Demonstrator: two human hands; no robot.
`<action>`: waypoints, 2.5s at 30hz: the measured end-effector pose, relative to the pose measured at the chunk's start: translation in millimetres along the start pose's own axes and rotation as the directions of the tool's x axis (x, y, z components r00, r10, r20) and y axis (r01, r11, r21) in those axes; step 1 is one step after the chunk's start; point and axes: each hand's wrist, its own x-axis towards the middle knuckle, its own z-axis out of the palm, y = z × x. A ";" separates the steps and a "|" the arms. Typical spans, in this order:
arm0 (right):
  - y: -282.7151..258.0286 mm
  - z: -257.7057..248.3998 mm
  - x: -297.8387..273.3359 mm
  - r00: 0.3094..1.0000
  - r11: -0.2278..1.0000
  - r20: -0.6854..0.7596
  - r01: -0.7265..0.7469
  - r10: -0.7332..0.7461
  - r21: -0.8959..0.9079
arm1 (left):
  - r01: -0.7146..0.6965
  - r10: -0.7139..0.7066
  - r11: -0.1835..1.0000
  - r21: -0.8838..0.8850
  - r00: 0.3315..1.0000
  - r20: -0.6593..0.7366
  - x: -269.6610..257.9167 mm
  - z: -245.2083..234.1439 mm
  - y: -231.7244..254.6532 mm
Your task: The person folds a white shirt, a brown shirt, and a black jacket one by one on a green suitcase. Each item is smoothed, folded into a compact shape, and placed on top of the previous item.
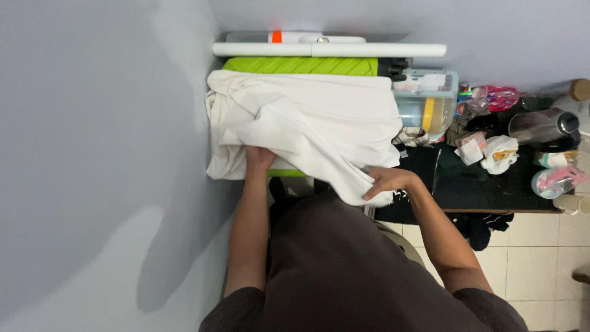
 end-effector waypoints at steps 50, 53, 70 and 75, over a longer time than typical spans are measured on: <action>-146.0 23.2 195.8 0.421 0.731 -0.680 -0.057 -0.600 -0.680 | 0.101 0.532 0.756 0.647 0.482 -0.696 -126.6 13.4 67.6; -147.1 22.1 192.8 0.413 0.730 -0.682 -0.059 -0.604 -0.681 | 0.113 0.479 0.748 0.654 0.590 -0.650 -125.3 15.5 74.1; -139.5 17.8 195.0 0.445 0.759 -0.691 -0.038 -0.570 -0.650 | -0.552 0.586 0.809 0.202 0.730 -0.352 -100.2 121.9 56.4; -145.2 28.0 200.6 0.465 0.774 -0.694 -0.028 -0.550 -0.632 | -0.548 0.567 0.821 0.158 0.816 -0.114 -102.7 200.5 54.9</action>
